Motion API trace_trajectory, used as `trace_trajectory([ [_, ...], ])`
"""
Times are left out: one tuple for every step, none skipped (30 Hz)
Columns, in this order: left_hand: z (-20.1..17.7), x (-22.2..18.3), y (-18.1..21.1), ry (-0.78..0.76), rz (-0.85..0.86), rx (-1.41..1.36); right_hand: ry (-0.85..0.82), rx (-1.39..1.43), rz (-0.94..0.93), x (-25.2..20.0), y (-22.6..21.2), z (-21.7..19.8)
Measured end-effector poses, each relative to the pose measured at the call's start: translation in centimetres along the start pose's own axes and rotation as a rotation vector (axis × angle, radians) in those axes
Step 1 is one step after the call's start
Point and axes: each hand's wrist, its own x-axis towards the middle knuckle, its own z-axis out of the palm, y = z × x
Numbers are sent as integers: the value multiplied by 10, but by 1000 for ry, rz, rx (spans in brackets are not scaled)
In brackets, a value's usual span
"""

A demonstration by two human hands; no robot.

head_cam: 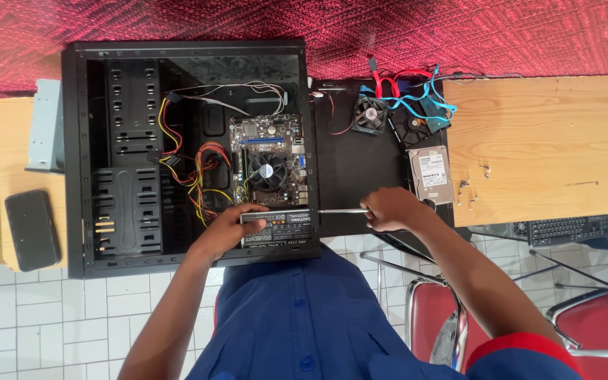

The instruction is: Installing a power supply unit into a computer case and securing it with screws using a screwdriver.

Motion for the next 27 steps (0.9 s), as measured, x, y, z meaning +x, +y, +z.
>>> trace_trajectory([
  [0, 0, 0, -1, -1, -3, -103, 88, -2, 5, 2, -4],
  [-1, -1, 0, 1, -1, -3, -102, 86, -4, 7, 1, -4],
  [-1, -1, 1, -1, -4, -9, -148, 120, 6, 10, 1, -5],
  [-1, -1, 2, -3, -7, -14, -194, 154, 16, 12, 0, -5],
  [-1, -3, 4, -2, -5, -14, -192, 153, 16, 13, 1, -5],
  [-2, -4, 5, 4, -3, -11, -196, 173, 15, 14, 1, -5],
  [-1, -6, 5, 8, -5, -10, -205, 193, 13, 13, 1, -3],
  [-1, -6, 4, 8, -8, -12, -208, 194, 13, 8, -1, -5],
  [-1, -6, 4, 10, -10, -11, -185, 217, 11, 5, -3, -8],
  [-2, -5, 4, 12, -12, -11, -162, 241, 8, 1, -5, -11],
  [-1, -5, 4, 9, -11, -7, -159, 244, 11, -9, -9, -19],
  [-1, -5, 3, 8, -12, 0, -136, 254, 12, -18, -13, -27],
  [0, -5, 3, 7, -11, 6, -113, 262, 14, -27, -16, -36],
  [-1, -3, 4, 3, -9, 9, -110, 264, 18, -29, -5, -34],
  [-1, -3, 3, 1, -16, 7, -105, 240, 19, -32, 5, -30],
  [-1, -3, 2, -1, -23, 5, -101, 215, 21, -34, 16, -26],
  [-1, -4, 4, -4, -23, 5, -102, 217, 24, -49, 24, -33],
  [-2, -5, 6, 3, -13, 14, -38, 382, 173, -63, 32, -39],
  [-1, -6, 7, 9, -4, 21, 26, 545, 324, -77, 39, -45],
  [-2, -5, 6, 6, -7, 19, 22, 545, 328, -72, 82, -21],
  [-1, -4, 4, 16, -6, 28, 120, 487, 448, -68, 123, 5],
  [0, -3, 3, 26, -5, 36, 220, 426, 565, -65, 165, 31],
  [0, -2, 1, 18, -6, 37, 218, 428, 573, -63, 194, 59],
  [0, -2, 0, 24, -8, 37, 272, 465, 694, -61, 222, 88],
  [-1, -1, -1, 33, -8, 38, 330, 501, 813, -59, 251, 115],
  [0, 0, -1, 28, -7, 39, 331, 502, 818, -56, 264, 141],
  [0, 0, -1, 29, -13, 49, 269, 559, 858, -51, 278, 165],
])
